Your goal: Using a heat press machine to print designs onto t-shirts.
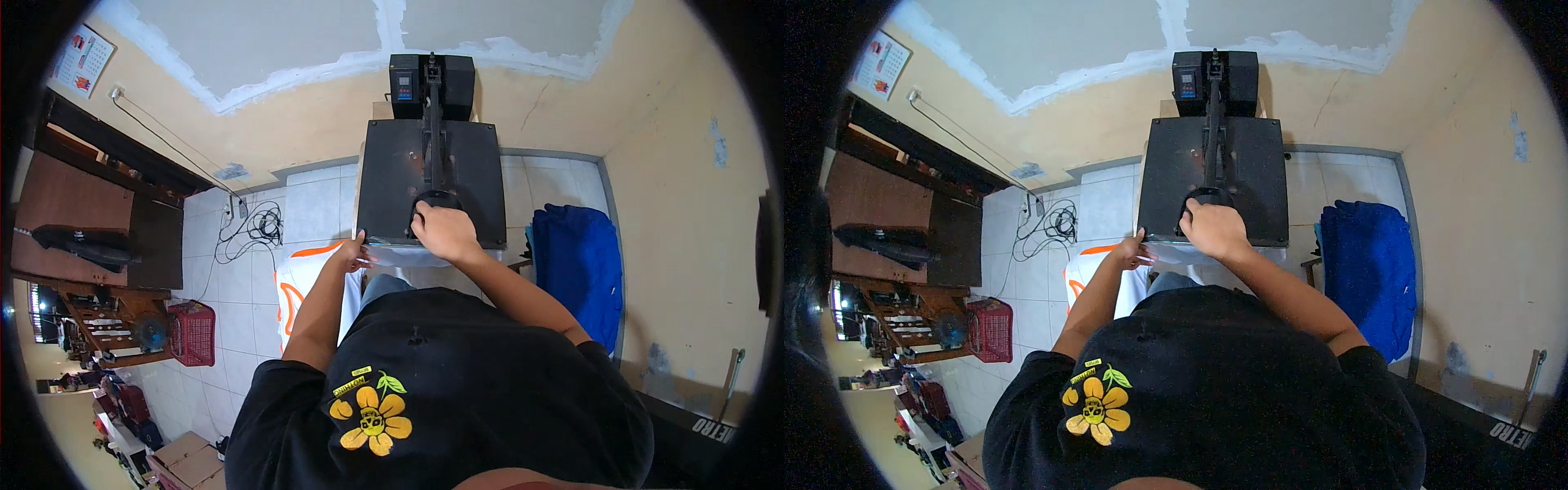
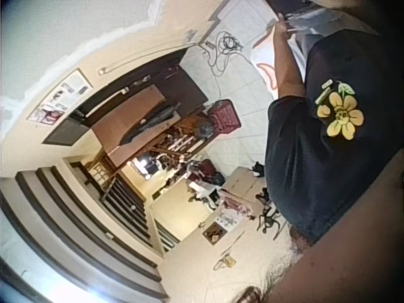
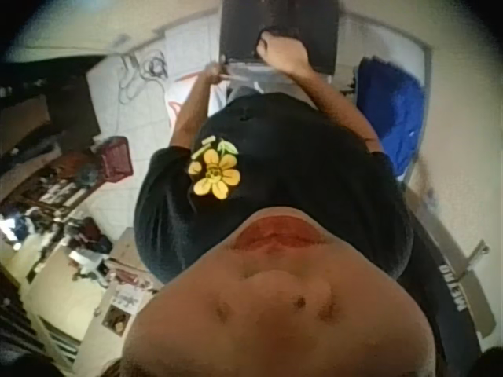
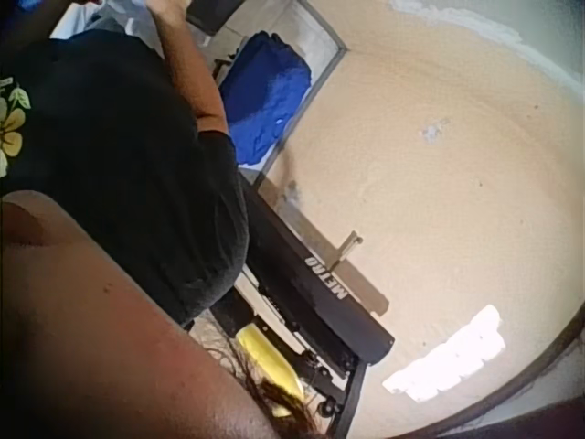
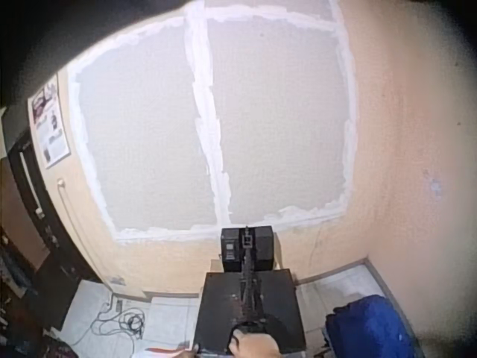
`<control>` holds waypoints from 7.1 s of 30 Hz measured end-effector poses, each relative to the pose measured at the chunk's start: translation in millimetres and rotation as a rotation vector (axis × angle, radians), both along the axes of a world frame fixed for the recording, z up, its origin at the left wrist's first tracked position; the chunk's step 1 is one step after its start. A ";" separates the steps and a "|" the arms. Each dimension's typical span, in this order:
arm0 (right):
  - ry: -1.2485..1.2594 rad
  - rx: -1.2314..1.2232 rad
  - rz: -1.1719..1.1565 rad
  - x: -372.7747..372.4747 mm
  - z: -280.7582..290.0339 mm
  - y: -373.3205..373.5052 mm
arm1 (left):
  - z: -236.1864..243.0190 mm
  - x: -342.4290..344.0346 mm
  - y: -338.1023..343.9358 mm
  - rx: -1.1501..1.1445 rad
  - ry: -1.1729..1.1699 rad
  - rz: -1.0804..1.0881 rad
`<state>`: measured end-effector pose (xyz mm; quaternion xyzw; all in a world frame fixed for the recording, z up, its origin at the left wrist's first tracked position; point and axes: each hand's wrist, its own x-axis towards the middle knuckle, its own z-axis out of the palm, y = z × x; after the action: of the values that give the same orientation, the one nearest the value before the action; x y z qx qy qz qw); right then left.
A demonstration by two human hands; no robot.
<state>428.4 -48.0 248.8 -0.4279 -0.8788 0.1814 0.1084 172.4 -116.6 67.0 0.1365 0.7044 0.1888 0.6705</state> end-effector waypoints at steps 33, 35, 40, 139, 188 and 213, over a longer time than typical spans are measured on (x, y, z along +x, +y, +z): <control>0.052 0.266 0.004 3.0 -3.1 -3.4 | 5.0 4.2 -2.6 -0.012 0.059 0.009; 0.038 0.231 0.008 4.7 -3.3 -2.1 | 9.9 7.4 -1.6 0.000 0.054 -0.010; 0.034 0.217 0.013 3.8 -1.8 -2.7 | 10.9 6.7 -4.0 0.015 0.053 -0.017; 0.020 0.259 -0.011 2.5 17.0 -12.7 | 222.9 134.2 46.4 1.404 0.964 -0.205; 0.354 0.131 0.104 19.3 31.4 67.4 | 317.3 159.9 133.8 1.205 0.556 -1.084; -0.040 -0.406 -0.208 -43.9 332.5 234.7 | 510.3 124.3 354.4 1.041 0.233 -0.962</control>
<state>384.5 186.7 581.3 -0.5328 -0.7773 0.3339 0.0210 296.7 237.8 577.3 0.7530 0.4521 0.1681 0.4477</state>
